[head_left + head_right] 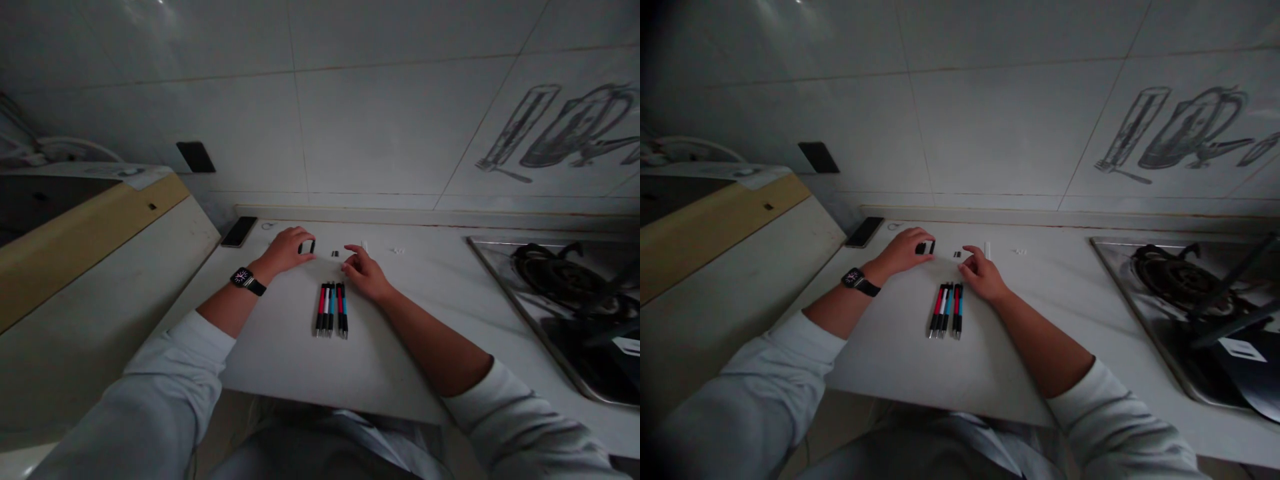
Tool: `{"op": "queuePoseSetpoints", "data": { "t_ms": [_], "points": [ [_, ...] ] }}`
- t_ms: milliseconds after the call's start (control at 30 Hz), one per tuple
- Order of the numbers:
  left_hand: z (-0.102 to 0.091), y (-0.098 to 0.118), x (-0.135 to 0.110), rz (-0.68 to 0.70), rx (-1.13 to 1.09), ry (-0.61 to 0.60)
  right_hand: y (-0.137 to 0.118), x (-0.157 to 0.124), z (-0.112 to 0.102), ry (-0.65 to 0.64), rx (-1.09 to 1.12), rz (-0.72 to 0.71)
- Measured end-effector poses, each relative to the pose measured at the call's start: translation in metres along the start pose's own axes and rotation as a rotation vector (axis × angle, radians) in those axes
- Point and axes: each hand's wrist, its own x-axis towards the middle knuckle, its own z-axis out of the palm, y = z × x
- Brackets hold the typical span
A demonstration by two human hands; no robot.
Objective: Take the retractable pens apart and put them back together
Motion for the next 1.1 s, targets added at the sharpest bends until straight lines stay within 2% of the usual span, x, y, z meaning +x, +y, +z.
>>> {"op": "queuePoseSetpoints", "data": {
  "t_ms": [100, 200, 333, 700, 800, 900, 1000, 1100],
  "points": [
    [0.006, -0.032, 0.006, -0.025, 0.065, -0.041, -0.004, -0.002, 0.0, 0.033, -0.088, -0.032],
    [0.018, -0.047, 0.009, -0.009, 0.1, -0.098, -0.01, -0.004, 0.001, -0.001, -0.162, -0.08],
    [0.028, -0.055, 0.011, -0.015, 0.128, -0.145, -0.013, -0.004, -0.001, -0.015, -0.219, -0.103],
    [0.033, -0.071, 0.011, -0.022, 0.123, -0.182, -0.013, -0.003, -0.002, -0.004, -0.236, -0.111],
    [0.03, -0.068, 0.011, -0.032, 0.125, -0.182, -0.012, -0.003, -0.003, 0.008, -0.242, -0.117],
    [0.021, -0.056, 0.012, -0.025, 0.117, -0.145, -0.012, -0.004, -0.004, 0.04, -0.275, -0.102],
    [0.007, -0.028, 0.012, -0.026, 0.059, -0.056, -0.014, -0.005, -0.006, 0.061, -0.36, -0.085],
    [-0.004, 0.013, 0.008, -0.078, -0.063, 0.052, -0.019, -0.008, -0.008, -0.001, -0.457, -0.071]
  ]
}}
